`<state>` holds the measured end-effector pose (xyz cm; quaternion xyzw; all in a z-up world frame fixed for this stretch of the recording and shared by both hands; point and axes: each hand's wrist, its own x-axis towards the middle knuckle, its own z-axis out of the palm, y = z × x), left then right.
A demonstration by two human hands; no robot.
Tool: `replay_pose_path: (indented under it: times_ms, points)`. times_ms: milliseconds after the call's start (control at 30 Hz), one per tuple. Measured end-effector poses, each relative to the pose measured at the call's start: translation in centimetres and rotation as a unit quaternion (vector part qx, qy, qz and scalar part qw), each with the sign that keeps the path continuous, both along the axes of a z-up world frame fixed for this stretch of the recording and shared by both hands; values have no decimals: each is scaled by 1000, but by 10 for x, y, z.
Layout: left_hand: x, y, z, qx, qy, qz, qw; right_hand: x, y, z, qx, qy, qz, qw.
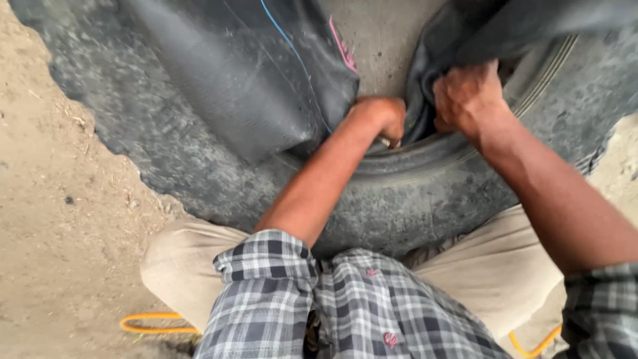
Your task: Replacing a tube and reassembling a large vehicle tire.
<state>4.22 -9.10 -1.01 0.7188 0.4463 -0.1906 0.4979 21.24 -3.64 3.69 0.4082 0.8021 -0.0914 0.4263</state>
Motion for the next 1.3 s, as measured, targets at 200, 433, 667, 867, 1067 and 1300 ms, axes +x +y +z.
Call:
replay_pose_path:
  times_ms: [200,433,667,867,1067,1300]
  points:
    - [9,-6,-14,44,-2,21,999,-12,3,6,-11,-75,88,993]
    - [-18,30,12,71,15,41,996,-4,-33,31,188,79,169,964]
    - [-34,10,38,104,-149,308,934,-82,12,107,-38,471,-291,832]
    - [-183,-95,217,249,-68,547,796,-134,37,-53,-412,467,-595,508]
    - [-178,-72,168,283,-40,601,746,-130,38,-92,-577,416,-613,344]
    - [-200,89,101,334,14,457,824,-134,28,-57,-555,461,-570,392]
